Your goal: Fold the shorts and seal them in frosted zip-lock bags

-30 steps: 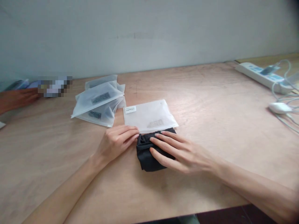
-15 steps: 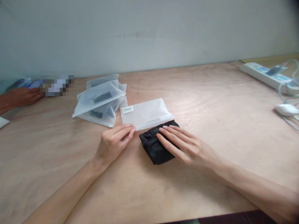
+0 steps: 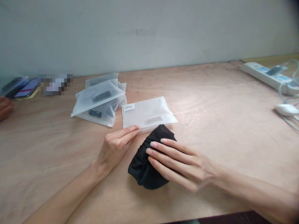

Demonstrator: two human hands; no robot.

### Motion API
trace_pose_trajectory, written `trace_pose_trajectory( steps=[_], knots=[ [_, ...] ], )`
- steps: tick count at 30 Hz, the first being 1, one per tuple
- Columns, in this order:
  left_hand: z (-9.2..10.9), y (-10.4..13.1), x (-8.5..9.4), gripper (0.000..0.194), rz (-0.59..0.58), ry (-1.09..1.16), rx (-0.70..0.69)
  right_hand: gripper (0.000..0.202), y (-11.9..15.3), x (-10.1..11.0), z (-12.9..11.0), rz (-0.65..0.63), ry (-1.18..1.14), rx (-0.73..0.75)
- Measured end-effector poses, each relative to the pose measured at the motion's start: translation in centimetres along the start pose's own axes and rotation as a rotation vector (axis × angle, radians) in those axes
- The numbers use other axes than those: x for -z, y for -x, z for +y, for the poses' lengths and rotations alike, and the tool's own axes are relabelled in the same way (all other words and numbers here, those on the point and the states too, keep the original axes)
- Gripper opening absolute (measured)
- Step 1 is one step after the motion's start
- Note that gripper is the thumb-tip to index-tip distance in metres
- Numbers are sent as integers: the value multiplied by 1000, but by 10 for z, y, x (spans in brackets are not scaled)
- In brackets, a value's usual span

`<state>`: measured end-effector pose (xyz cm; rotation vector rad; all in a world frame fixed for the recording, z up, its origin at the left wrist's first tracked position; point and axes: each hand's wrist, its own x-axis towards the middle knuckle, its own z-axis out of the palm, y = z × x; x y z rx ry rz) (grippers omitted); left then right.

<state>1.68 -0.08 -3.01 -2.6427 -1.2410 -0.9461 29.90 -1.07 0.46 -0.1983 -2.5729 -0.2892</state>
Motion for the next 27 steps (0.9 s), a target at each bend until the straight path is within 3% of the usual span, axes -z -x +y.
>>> trace_pose_trajectory(
  steps=[10,16,23,27],
  knots=[
    [13,-6,2,27,84,63,-6,39,4,-13,5,-137,-161,-73],
    [14,-7,2,28,73,88,-8,40,4,-15,5,-165,-221,-14],
    [11,-1,1,32,22,178,-82,52,12,-26,6,-262,-136,-347],
    [7,-3,2,32,-20,175,-79,61,14,-27,6,-288,-106,-405]
  ],
)
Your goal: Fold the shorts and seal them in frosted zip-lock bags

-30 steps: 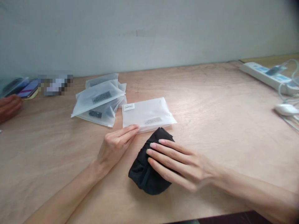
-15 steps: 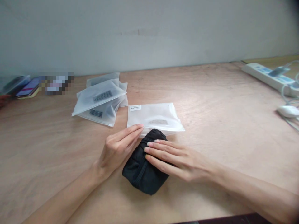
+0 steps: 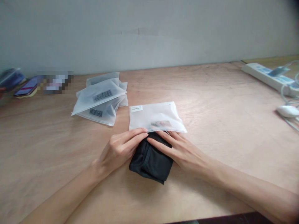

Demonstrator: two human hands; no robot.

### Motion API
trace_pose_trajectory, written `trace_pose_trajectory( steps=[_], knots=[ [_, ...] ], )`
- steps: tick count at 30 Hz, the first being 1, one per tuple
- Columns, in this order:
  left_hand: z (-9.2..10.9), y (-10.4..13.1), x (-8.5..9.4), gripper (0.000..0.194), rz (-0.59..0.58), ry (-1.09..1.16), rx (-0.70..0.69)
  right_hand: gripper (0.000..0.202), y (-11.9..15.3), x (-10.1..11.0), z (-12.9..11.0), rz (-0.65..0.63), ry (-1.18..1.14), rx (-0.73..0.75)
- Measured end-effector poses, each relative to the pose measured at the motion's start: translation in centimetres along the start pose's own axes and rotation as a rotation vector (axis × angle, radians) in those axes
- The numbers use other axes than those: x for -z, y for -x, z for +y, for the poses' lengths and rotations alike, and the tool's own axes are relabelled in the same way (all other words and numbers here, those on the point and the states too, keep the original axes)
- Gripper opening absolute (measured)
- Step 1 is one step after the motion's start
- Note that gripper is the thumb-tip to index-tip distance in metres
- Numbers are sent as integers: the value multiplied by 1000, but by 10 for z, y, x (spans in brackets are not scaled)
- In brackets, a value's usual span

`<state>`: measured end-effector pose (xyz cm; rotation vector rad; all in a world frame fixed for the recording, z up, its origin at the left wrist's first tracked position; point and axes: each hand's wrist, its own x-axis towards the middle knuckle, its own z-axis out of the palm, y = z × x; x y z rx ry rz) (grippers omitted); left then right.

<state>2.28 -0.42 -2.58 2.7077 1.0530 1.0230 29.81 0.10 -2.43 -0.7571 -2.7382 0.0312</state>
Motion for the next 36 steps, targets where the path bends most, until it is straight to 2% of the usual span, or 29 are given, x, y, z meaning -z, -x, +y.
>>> trace_pose_trajectory(
  steps=[3,6,9,16,20,23,26,33,36],
  knots=[
    [-6,-2,3,28,-35,-50,67,51,1,1,0,44,55,0],
    [-12,-3,7,15,10,-131,89,40,1,4,0,93,121,-27],
    [-13,-4,9,14,62,-108,17,38,0,7,0,124,185,-69],
    [-2,-9,10,13,76,-31,-134,40,0,12,0,138,312,-198],
    [3,-10,12,12,69,62,-190,41,2,11,-3,137,389,-280],
    [7,-11,15,15,20,154,-234,39,3,9,-6,137,462,-315],
    [7,-10,15,16,-18,171,-242,37,3,9,-3,142,494,-289],
    [2,-7,11,12,46,112,-228,30,5,14,4,237,367,-41],
    [7,-10,14,12,19,155,-269,33,7,10,0,202,448,-118]
  ],
)
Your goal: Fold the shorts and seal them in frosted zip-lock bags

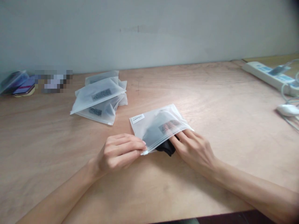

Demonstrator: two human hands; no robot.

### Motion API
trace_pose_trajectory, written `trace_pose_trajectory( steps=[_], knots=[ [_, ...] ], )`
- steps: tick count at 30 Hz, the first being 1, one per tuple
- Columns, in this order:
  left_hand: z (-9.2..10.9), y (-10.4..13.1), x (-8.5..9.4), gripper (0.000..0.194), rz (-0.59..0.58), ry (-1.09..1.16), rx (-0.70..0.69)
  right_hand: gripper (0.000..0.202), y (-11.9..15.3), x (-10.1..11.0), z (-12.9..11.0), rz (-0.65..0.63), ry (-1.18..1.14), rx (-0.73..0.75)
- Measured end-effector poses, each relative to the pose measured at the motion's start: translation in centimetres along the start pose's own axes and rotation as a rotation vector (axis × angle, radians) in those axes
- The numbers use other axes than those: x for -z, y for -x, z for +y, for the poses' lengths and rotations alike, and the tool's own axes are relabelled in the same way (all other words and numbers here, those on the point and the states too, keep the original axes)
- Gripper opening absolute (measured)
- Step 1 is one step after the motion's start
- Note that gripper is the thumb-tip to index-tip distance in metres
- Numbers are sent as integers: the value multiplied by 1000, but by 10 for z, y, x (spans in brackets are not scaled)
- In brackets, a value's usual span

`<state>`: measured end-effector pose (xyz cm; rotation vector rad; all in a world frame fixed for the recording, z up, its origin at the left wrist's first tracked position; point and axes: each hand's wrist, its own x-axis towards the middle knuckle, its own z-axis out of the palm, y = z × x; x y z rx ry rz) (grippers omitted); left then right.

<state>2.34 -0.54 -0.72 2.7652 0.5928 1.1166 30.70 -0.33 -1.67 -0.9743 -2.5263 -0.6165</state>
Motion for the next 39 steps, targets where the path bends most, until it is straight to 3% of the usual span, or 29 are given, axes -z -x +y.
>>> trace_pose_trajectory(
  steps=[5,11,18,23,28,31,39],
  knots=[
    [7,-3,0,12,-34,-2,8,43,2,-6,-2,-37,65,-31],
    [2,2,-4,15,16,-68,37,22,0,-10,1,-30,-194,19],
    [-1,-3,0,16,28,-66,20,36,0,-9,-3,22,-185,3],
    [-3,0,0,14,8,-108,39,33,-3,-6,-6,1,-191,4],
    [0,-4,6,12,-60,-87,-52,9,-3,3,-12,178,-334,159],
    [6,-9,9,18,-114,-58,-110,10,-5,10,-18,291,-373,277],
    [16,-10,4,30,-151,-94,-175,25,-12,10,-27,246,-525,273]
  ],
)
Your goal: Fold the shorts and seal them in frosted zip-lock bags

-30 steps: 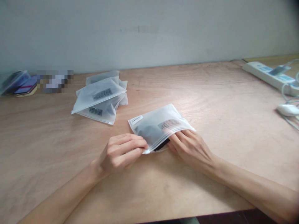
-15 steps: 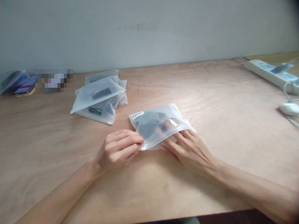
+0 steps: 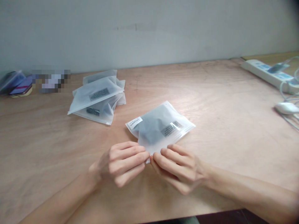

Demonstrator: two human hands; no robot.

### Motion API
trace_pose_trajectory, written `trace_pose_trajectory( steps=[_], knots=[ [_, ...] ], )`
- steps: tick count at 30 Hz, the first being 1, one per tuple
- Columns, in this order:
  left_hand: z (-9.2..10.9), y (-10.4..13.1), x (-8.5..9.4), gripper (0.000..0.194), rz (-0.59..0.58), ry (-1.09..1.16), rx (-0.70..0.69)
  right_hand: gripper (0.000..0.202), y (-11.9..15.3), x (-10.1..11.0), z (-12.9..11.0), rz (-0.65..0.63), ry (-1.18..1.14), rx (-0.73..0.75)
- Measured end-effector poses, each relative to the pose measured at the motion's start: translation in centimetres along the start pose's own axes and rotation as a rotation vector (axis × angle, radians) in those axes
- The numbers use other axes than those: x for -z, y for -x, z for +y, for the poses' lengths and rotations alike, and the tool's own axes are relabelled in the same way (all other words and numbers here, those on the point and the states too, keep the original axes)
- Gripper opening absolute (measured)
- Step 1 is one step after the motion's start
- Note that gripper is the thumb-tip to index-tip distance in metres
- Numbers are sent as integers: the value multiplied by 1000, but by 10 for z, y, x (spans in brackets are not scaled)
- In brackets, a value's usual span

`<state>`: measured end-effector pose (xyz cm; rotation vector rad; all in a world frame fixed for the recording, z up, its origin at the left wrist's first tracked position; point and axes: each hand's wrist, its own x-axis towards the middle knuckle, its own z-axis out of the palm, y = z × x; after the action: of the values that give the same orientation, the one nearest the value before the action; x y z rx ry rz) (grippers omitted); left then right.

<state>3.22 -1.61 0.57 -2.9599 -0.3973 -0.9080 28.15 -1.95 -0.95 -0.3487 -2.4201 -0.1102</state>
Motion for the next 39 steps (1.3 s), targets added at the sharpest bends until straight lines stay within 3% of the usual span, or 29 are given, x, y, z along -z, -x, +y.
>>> trace_pose_trajectory(
  steps=[8,12,15,20,29,34,39],
  knots=[
    [-6,0,-3,24,-13,97,58,25,8,-1,2,-73,-70,-93],
    [-22,12,-3,14,37,-92,90,23,9,7,18,-42,54,-155],
    [-35,21,-3,15,-9,-274,224,25,11,13,34,-25,241,-65],
    [-46,27,0,14,-78,-426,403,21,18,18,46,-173,422,-128],
    [-47,28,6,11,-100,-522,489,17,20,23,48,-300,605,-352],
    [-46,29,10,15,-88,-331,443,13,21,24,51,-289,540,-339],
    [-37,27,15,17,-112,60,336,18,23,23,48,-202,105,-260]
  ],
)
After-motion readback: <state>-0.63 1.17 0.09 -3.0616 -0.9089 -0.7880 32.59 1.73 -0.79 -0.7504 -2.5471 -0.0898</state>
